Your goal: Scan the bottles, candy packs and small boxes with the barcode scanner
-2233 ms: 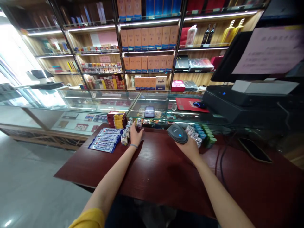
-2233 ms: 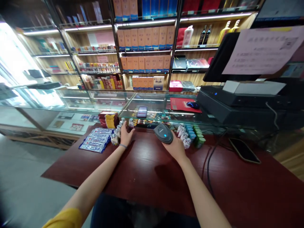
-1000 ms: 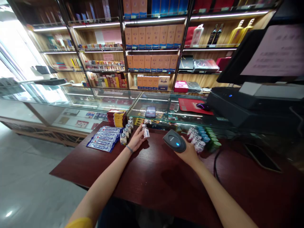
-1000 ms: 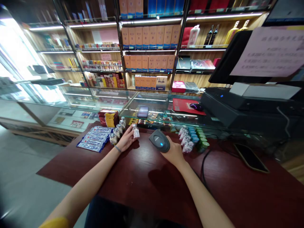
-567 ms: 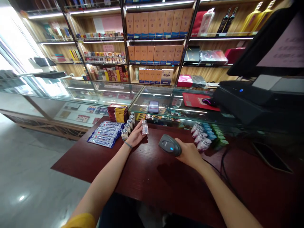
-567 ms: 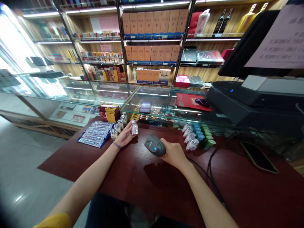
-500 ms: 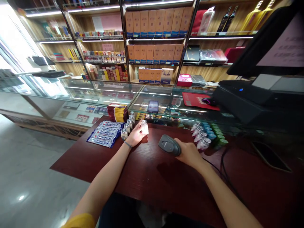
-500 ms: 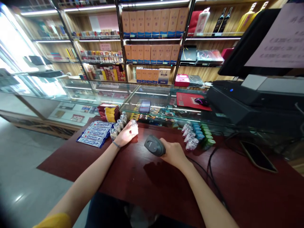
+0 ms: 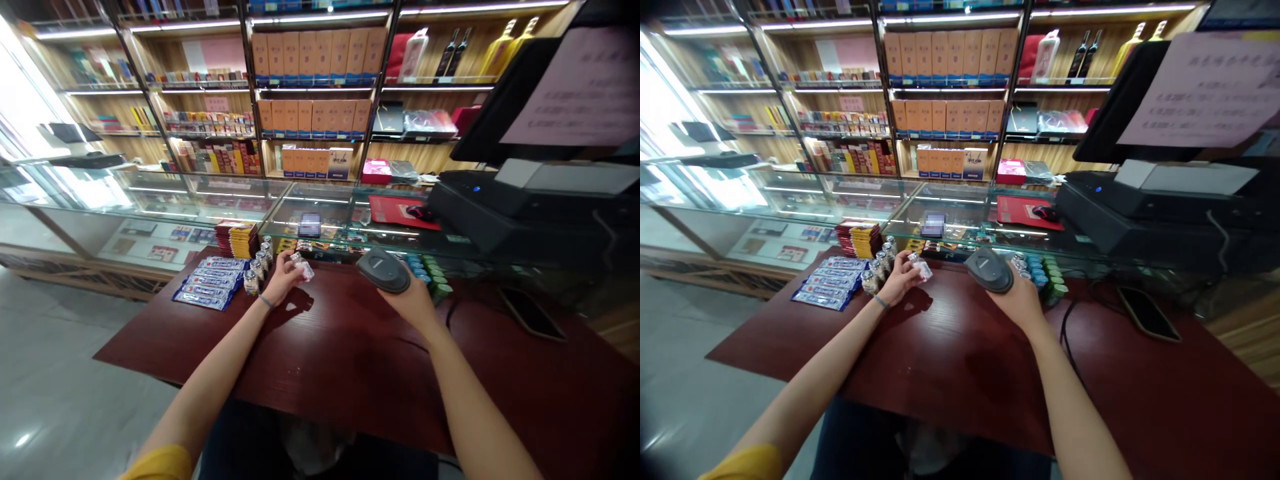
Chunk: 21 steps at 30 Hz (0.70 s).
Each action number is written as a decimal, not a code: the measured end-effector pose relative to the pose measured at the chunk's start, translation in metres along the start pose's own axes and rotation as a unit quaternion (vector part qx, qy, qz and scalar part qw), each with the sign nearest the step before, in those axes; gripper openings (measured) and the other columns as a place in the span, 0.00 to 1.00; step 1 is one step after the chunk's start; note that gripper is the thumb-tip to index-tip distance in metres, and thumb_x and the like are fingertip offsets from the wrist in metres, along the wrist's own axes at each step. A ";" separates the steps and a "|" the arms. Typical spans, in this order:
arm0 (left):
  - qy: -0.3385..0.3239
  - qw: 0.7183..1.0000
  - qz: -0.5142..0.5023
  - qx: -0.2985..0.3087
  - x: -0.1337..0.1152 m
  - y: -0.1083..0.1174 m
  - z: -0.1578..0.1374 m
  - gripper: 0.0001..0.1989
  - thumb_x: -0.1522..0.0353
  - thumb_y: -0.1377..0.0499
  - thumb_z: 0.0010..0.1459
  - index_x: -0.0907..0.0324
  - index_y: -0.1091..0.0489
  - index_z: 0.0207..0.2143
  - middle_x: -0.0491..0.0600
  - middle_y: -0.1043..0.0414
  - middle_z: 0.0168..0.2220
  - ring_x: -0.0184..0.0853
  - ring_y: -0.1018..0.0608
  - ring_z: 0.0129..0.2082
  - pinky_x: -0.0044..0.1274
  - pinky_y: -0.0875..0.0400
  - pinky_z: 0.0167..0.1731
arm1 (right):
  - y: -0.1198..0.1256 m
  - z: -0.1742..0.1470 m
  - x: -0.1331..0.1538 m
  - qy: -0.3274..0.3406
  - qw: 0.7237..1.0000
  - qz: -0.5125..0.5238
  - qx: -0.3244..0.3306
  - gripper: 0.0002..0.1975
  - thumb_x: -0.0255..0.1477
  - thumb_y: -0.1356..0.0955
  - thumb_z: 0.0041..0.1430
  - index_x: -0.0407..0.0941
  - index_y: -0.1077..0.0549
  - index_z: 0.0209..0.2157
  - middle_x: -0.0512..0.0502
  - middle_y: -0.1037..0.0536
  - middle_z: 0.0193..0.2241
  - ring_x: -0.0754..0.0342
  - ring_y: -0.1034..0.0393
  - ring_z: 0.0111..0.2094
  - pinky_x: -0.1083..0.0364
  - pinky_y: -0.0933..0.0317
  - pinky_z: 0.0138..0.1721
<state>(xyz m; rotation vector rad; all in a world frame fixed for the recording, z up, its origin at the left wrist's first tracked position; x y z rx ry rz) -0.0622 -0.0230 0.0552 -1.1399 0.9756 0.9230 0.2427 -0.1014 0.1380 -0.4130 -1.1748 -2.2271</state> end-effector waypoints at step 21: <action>-0.160 0.956 0.245 -0.019 0.079 -0.234 -0.044 0.24 0.71 0.31 0.48 0.56 0.36 0.46 0.51 0.36 0.44 0.37 0.29 0.41 0.29 0.32 0.44 | 0.103 -0.004 -0.086 -0.175 0.966 0.157 -0.109 0.09 0.36 0.29 0.52 0.48 0.31 0.30 0.57 0.31 0.13 0.56 0.39 0.14 0.56 0.41 0.20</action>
Point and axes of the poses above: each hand's wrist, its own z-axis towards the middle knuckle, its own y-axis out of the back of the hand, x = y × z, the point moved 6 cm from there along z, towards the middle knuckle
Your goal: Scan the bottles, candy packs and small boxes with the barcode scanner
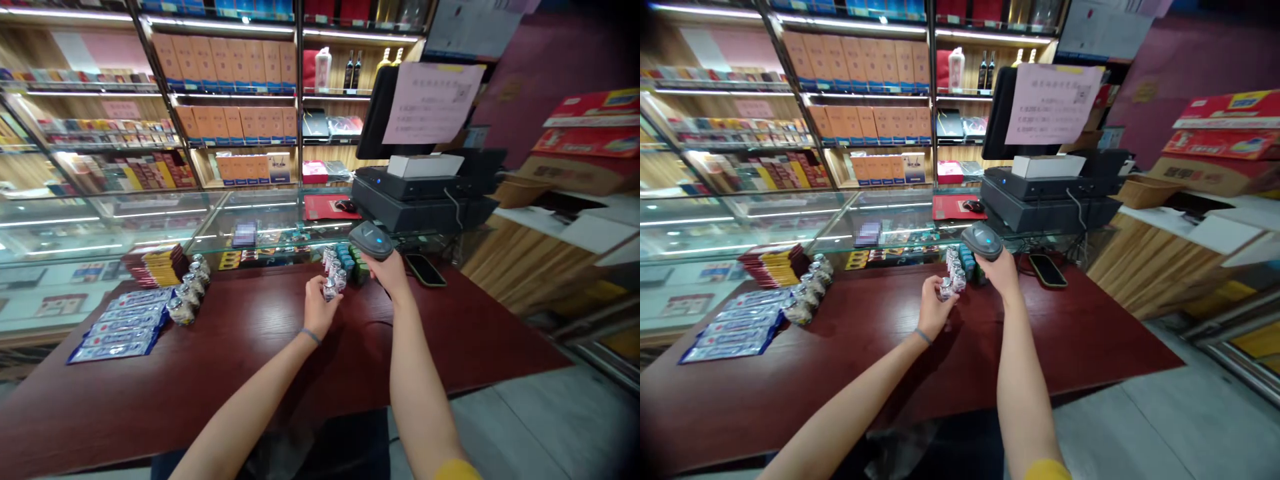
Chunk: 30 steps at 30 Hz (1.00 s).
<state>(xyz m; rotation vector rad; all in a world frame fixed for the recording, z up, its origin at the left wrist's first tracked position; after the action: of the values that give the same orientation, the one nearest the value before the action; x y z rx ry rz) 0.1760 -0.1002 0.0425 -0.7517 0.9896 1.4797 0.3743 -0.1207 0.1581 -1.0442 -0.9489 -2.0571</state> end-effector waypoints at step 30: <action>-0.022 0.998 0.060 0.002 -0.011 -0.009 -0.002 0.52 0.65 0.25 0.38 0.57 0.46 0.63 0.55 0.41 0.52 0.43 0.30 0.49 0.38 0.32 0.53 | 0.035 -0.006 -0.003 -0.025 0.999 0.005 -0.034 0.15 0.36 0.29 0.53 0.46 0.34 0.19 0.55 0.34 0.11 0.58 0.40 0.14 0.57 0.43 0.21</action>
<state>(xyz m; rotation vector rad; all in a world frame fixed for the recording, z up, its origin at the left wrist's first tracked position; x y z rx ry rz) 0.1861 -0.1064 0.0498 -0.6631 1.0192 1.5905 0.4004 -0.1437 0.1642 -1.1382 -0.9019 -2.0769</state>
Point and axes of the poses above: each hand's wrist, its own z-axis towards the middle knuckle, its own y-axis out of the back of the hand, x = y × z, the point moved 6 cm from there along z, towards the middle knuckle
